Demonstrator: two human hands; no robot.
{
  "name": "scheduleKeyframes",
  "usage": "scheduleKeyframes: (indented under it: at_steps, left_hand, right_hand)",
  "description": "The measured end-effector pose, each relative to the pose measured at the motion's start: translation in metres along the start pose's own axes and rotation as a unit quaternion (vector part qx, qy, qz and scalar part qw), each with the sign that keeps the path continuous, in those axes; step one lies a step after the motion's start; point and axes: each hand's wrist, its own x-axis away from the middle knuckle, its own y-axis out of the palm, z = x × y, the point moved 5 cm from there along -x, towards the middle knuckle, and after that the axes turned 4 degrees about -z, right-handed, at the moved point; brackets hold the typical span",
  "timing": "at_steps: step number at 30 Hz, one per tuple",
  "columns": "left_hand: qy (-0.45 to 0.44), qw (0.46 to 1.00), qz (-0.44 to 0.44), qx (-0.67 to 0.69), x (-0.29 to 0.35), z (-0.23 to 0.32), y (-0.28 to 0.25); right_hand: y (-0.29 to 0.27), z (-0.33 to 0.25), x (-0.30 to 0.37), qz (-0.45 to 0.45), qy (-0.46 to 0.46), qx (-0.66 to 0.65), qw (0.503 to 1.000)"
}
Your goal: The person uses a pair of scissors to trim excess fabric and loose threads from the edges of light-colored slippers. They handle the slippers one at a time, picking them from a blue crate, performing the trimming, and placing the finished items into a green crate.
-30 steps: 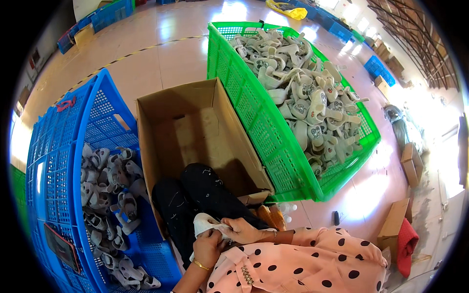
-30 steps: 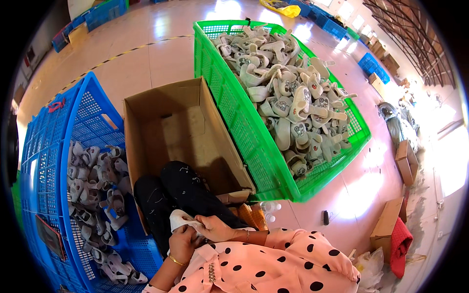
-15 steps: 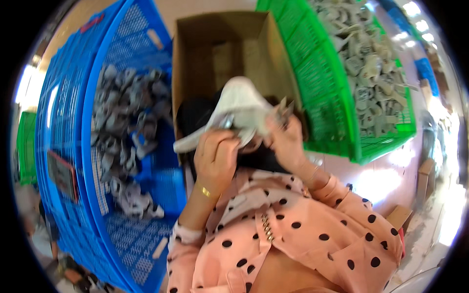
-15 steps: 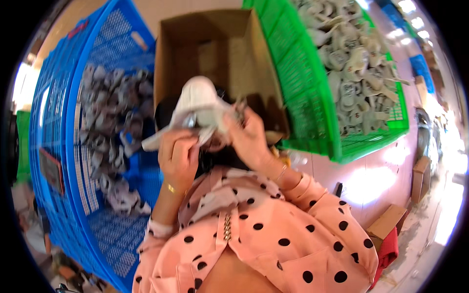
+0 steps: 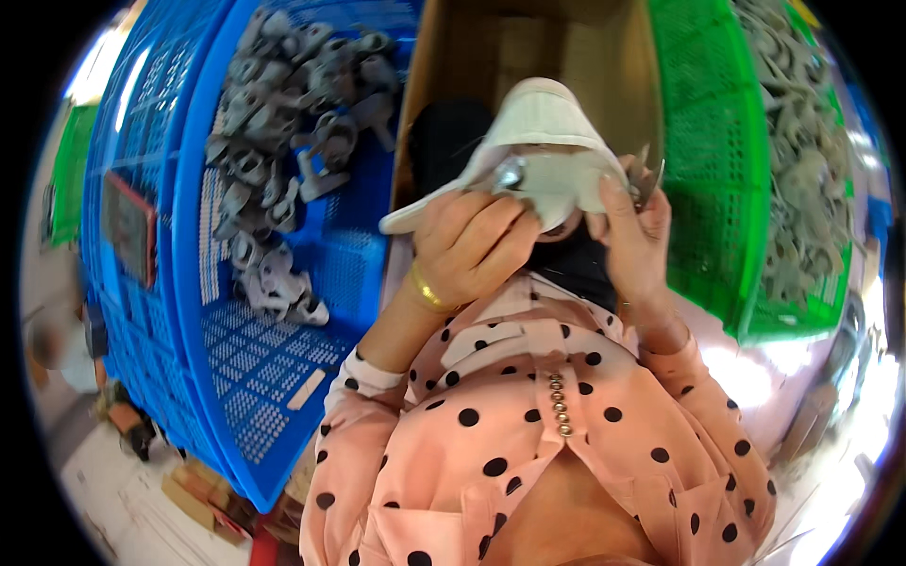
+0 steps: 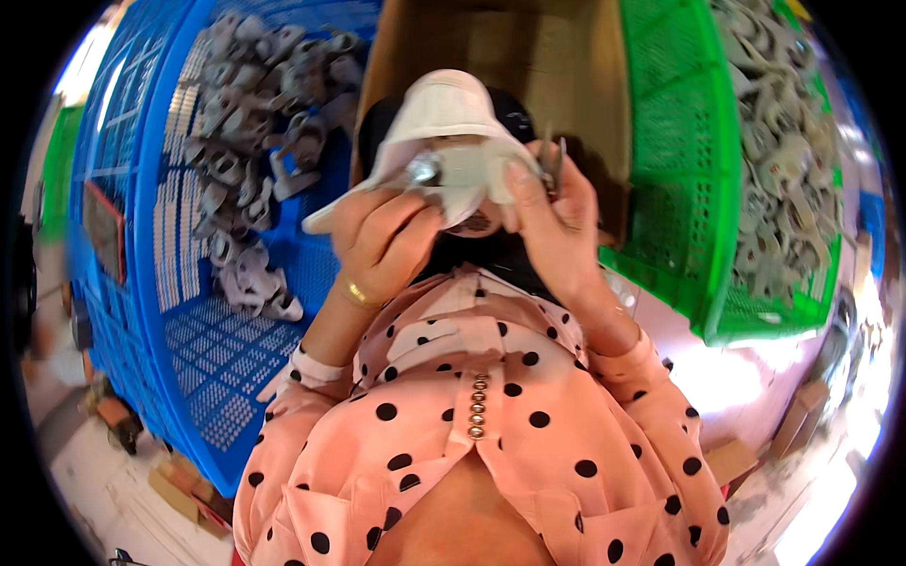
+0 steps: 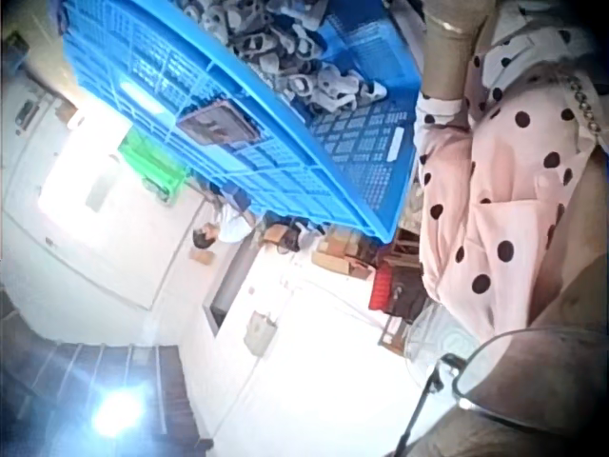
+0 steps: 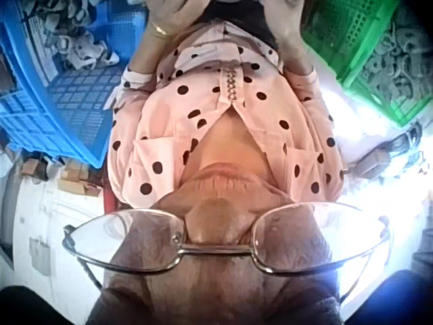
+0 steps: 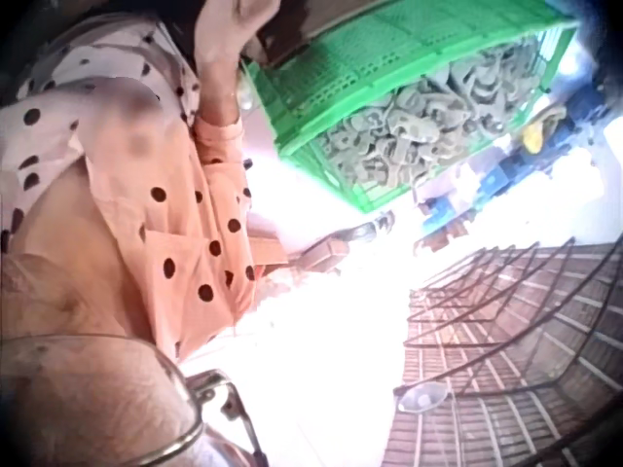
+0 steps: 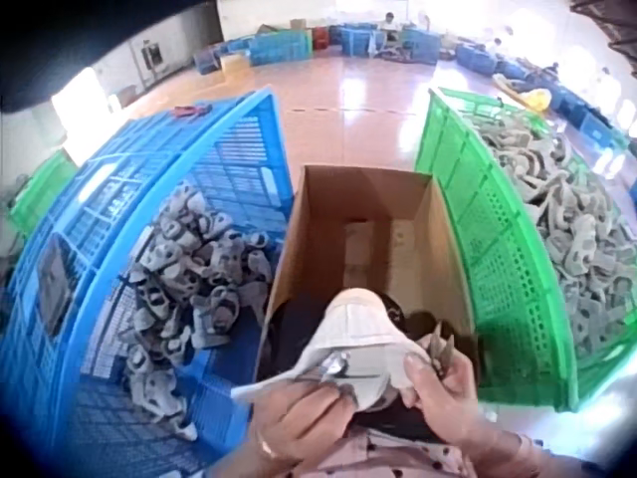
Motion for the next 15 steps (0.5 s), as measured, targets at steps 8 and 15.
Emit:
scheduleKeyframes:
  at_steps: [8,15]
  left_hand:
    - [-0.336,0.940,0.051,0.011,0.066,-0.076,-0.006]
    - [-0.545,0.835,-0.064,-0.047,0.220,-0.224,0.028]
  right_hand:
    - [-0.085,0.012,-0.028,0.168,0.062,0.307,0.935]
    - [-0.243,-0.113,-0.081,0.140,-0.173,-0.116,0.968]
